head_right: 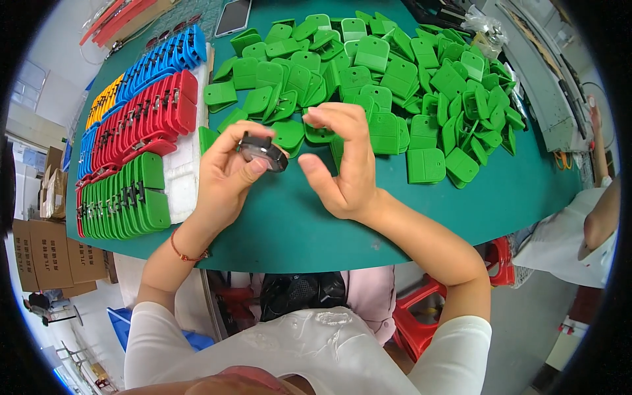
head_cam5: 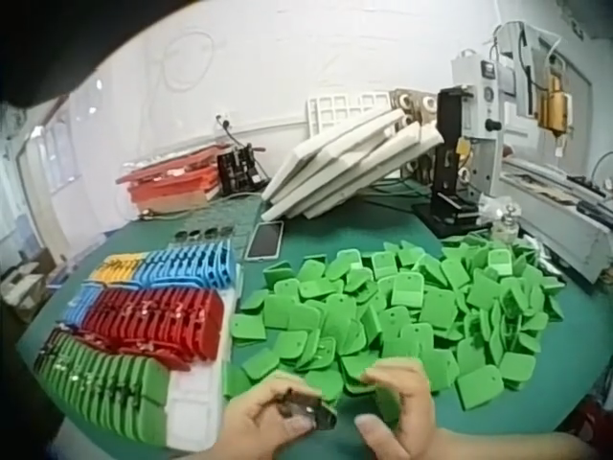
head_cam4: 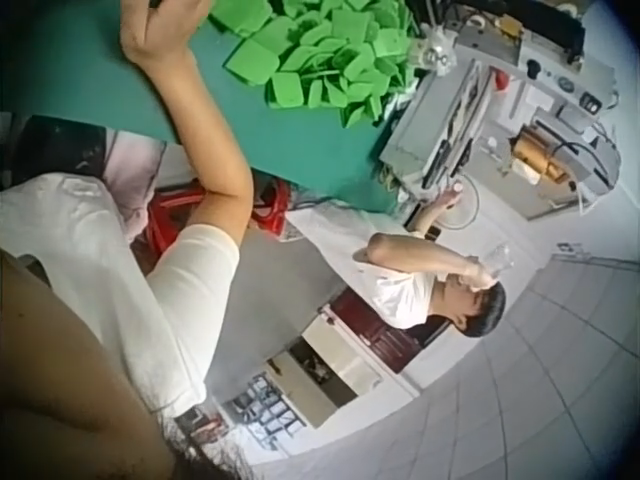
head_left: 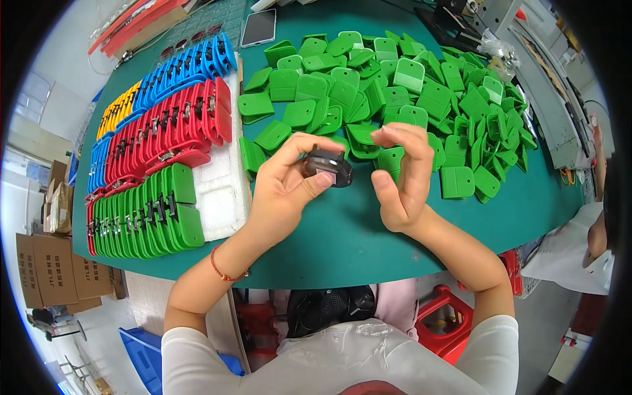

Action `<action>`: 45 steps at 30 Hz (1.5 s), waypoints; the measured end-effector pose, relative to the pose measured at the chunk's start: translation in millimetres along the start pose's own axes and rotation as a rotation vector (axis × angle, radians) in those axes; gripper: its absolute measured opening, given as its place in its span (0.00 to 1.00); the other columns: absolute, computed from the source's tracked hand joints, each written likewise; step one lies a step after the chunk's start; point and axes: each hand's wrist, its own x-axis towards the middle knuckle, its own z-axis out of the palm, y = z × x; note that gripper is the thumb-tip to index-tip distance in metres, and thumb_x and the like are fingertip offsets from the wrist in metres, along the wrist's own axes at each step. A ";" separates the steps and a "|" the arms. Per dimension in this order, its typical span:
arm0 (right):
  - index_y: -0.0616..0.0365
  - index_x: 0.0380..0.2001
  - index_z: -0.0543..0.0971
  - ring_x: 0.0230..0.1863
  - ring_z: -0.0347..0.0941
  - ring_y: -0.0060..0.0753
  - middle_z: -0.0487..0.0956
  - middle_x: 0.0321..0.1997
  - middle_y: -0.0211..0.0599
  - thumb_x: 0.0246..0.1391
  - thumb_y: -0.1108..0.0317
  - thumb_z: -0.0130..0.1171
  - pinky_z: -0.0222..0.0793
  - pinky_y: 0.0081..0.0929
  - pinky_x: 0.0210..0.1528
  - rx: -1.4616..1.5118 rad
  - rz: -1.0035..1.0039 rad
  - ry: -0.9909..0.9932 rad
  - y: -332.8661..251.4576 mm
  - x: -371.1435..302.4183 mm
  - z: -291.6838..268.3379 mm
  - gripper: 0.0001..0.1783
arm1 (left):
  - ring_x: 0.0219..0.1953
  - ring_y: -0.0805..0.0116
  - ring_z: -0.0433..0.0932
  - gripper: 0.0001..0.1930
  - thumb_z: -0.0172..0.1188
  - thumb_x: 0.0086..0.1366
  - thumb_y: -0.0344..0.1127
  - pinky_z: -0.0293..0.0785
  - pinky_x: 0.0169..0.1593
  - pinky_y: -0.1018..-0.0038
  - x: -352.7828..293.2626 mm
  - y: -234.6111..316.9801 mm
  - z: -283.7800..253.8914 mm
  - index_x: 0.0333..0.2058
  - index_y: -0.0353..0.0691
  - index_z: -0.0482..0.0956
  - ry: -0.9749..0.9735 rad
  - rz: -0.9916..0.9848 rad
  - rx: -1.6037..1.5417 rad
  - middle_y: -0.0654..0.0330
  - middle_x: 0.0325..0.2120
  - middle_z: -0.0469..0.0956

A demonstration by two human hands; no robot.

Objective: The person assembles small electronic components into green plastic casings by hand at a factory workstation.

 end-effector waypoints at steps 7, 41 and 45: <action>0.60 0.44 0.70 0.48 0.63 0.50 0.68 0.44 0.46 0.34 0.77 0.51 0.58 0.42 0.50 -0.554 0.186 -0.236 4.5 1.6 6.6 0.26 | 0.46 0.67 0.71 0.10 0.58 0.59 0.25 0.62 0.56 0.69 0.2 -6.6 0.0 0.40 0.37 0.70 -0.025 0.126 -0.165 0.60 0.41 0.67; 0.63 0.42 0.72 0.36 0.66 0.35 0.72 0.36 0.39 0.46 0.71 0.62 0.64 0.26 0.37 -0.015 0.080 0.092 10.2 2.5 0.0 0.18 | 0.49 0.62 0.67 0.13 0.58 0.59 0.26 0.60 0.59 0.65 8.5 -2.3 -14.3 0.42 0.41 0.67 -0.028 0.026 -0.624 0.60 0.41 0.65; 0.63 0.40 0.73 0.38 0.69 0.37 0.74 0.35 0.39 0.46 0.72 0.62 0.65 0.27 0.39 0.022 0.113 0.080 7.2 1.8 -0.9 0.17 | 0.50 0.62 0.66 0.13 0.58 0.58 0.26 0.60 0.59 0.65 8.7 -1.8 -14.5 0.41 0.41 0.67 -0.029 -0.002 -0.656 0.60 0.41 0.65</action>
